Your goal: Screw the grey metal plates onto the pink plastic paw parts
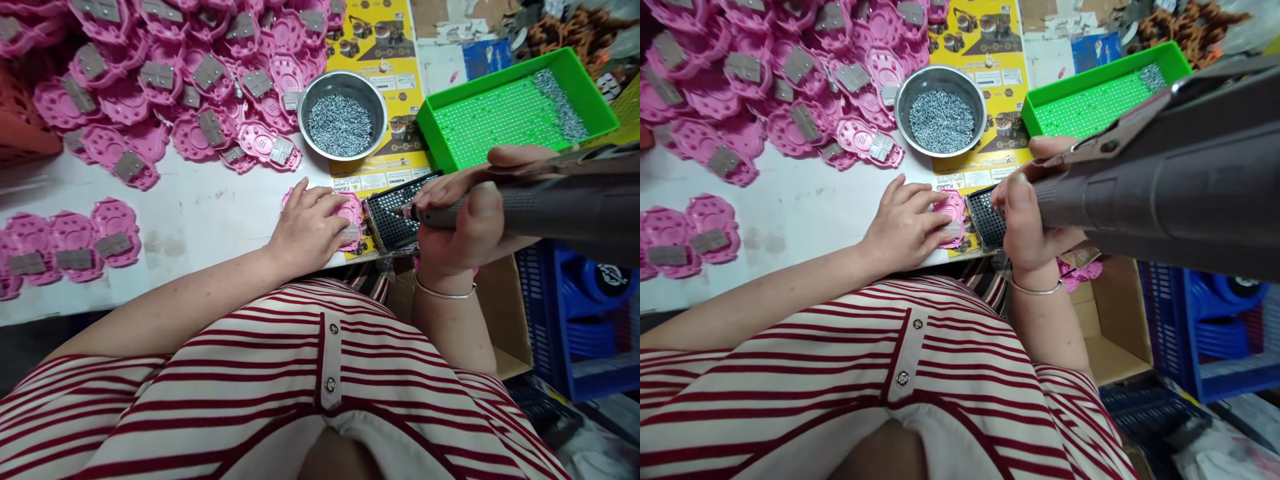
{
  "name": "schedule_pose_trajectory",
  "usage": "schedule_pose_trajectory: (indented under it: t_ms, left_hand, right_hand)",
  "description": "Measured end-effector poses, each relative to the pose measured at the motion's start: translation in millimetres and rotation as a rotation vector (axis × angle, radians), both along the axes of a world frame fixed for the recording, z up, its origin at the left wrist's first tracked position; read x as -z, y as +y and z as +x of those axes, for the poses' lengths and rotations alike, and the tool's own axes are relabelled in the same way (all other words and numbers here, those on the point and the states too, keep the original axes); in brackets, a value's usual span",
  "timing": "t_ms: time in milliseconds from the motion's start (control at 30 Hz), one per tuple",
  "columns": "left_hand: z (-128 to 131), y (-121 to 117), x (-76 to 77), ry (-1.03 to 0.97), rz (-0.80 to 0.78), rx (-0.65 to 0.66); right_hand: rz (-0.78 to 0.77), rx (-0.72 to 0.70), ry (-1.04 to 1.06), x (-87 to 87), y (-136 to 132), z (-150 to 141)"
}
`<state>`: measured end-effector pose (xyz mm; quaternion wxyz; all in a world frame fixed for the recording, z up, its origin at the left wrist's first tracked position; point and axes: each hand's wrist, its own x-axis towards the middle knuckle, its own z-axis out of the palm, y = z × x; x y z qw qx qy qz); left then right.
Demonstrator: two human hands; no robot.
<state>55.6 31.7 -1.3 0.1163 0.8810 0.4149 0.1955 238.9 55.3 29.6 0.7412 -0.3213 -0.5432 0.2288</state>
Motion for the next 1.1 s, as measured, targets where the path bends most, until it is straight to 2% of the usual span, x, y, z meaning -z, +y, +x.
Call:
schedule_pose_trajectory:
  t_ms: [100, 200, 433, 700, 933, 1100]
  left_hand:
    - [-0.2, 0.0, -0.2, -0.001, 0.001, -0.004]
    - [-0.2, 0.0, -0.8, 0.003, -0.004, -0.007]
    - [-0.2, -0.3, -1.5, -0.003, -0.016, -0.005]
    - [0.6, -1.6, -3.1, 0.002, -0.017, -0.016]
    - [0.3, -1.6, -5.2, 0.022, -0.054, -0.025]
    - [-1.1, -1.5, -4.3, 0.04, -0.034, -0.025]
  right_hand:
    - [0.115, 0.08, -0.034, 0.7, 1.1, 0.1]
    - [0.077, 0.069, -0.08, 3.0, 1.8, 1.9]
    - [0.032, 0.138, -0.077, 11.6, 2.7, 2.8]
    - [0.108, 0.064, 0.007, 12.3, 5.0, -0.2]
    - [0.0, 0.19, -0.044, 14.3, 1.2, -1.9]
    - [-0.053, 0.202, -0.067, 12.6, -1.1, -2.0]
